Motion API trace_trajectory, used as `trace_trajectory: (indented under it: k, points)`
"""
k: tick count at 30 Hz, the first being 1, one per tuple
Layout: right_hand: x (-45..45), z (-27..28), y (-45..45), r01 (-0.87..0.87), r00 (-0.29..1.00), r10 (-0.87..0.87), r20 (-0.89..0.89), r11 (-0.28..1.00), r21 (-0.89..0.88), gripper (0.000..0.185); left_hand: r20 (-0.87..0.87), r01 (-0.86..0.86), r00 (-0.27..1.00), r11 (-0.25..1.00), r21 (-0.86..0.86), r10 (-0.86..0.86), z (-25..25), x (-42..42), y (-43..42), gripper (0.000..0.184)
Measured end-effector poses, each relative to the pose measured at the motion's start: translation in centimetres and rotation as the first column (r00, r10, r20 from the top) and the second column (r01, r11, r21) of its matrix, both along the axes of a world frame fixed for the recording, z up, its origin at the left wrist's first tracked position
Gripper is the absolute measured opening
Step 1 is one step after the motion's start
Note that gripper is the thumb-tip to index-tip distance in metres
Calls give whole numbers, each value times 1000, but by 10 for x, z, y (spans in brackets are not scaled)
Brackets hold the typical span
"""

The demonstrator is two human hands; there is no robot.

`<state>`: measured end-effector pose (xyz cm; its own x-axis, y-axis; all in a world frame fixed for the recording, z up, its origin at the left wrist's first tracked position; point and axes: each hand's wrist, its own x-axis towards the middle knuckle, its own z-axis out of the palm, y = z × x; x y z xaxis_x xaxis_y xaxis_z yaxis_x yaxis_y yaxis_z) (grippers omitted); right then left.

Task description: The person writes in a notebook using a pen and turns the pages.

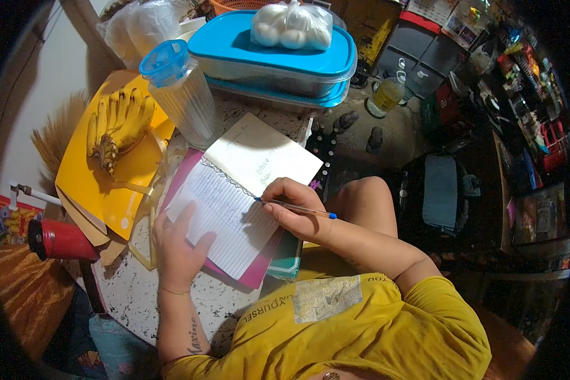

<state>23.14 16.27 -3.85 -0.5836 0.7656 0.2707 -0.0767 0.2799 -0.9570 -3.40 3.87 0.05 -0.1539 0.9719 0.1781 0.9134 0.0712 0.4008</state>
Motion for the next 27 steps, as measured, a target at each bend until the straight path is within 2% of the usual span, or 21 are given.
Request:
trace_trajectory:
  k: [27]
  points:
    - [1, 1, 1, -18, 1000, 18, 2, 1000, -1, 19, 0, 1, 1000, 1000, -6, -1, -2, -3, 0, 68]
